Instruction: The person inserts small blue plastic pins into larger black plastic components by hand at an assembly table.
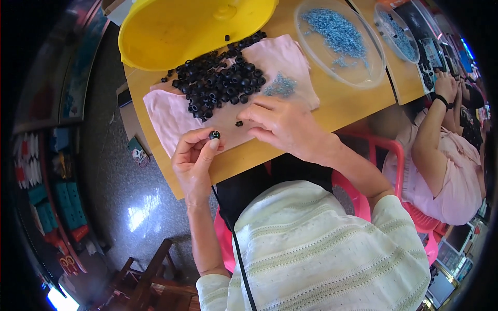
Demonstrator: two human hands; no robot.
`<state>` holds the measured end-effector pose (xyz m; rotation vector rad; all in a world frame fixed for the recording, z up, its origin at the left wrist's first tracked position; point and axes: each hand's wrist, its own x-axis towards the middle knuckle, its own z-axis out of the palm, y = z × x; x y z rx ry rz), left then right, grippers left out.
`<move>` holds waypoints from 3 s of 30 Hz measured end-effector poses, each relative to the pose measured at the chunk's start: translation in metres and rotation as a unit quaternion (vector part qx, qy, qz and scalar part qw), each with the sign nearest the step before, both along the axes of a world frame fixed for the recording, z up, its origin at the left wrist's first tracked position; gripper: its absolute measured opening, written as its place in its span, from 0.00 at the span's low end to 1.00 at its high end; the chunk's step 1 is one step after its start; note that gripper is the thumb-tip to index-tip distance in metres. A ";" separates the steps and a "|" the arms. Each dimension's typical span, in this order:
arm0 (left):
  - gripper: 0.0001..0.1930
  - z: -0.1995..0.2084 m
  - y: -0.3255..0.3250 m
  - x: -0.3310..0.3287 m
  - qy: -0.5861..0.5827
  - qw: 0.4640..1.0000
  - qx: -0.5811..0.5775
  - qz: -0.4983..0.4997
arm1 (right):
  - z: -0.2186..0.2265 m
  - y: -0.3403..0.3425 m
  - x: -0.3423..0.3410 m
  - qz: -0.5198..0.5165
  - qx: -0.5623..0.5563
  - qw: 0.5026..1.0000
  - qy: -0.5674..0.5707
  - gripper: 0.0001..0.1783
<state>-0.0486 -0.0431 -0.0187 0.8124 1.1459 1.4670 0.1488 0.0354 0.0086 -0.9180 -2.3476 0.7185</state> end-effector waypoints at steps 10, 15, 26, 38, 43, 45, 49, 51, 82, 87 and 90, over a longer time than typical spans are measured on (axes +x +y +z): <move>0.09 -0.003 -0.001 0.001 0.002 1.000 0.009 -0.003 | -0.018 0.002 -0.004 0.010 0.000 0.999 0.050 0.07; 0.09 0.000 -0.001 0.001 0.012 1.000 -0.002 0.002 | -0.017 0.003 -0.008 0.002 0.026 0.998 0.064 0.07; 0.10 0.013 0.001 0.024 -0.009 0.995 0.078 -0.062 | 0.018 0.004 0.006 0.023 -0.160 0.977 0.140 0.07; 0.09 0.016 0.002 0.039 -0.069 0.995 0.079 -0.005 | 0.002 -0.005 0.005 -0.017 -0.269 0.925 0.269 0.06; 0.09 0.021 0.002 0.041 -0.091 0.994 0.059 -0.002 | 0.008 -0.006 0.007 -0.010 -0.323 0.893 0.315 0.06; 0.09 0.023 0.001 0.041 -0.105 0.993 0.048 0.004 | 0.015 -0.004 0.011 -0.008 -0.373 0.874 0.312 0.06; 0.10 0.024 -0.001 0.038 -0.105 0.994 0.017 -0.016 | 0.028 -0.004 0.012 0.015 -0.428 0.850 0.307 0.06; 0.11 0.023 -0.002 0.038 -0.108 0.994 0.013 -0.019 | 0.025 -0.004 0.011 0.024 -0.406 0.859 0.312 0.06; 0.07 0.029 -0.007 0.044 -0.290 0.950 -0.081 -0.081 | 0.024 -0.018 0.006 -0.014 0.093 0.984 0.150 0.22; 0.08 0.027 -0.005 0.047 -0.240 0.962 -0.096 -0.089 | 0.019 -0.017 0.010 -0.018 0.106 0.985 0.138 0.22; 0.08 0.025 -0.006 0.048 -0.216 0.966 -0.106 -0.094 | 0.016 -0.019 0.013 -0.019 0.109 0.986 0.125 0.20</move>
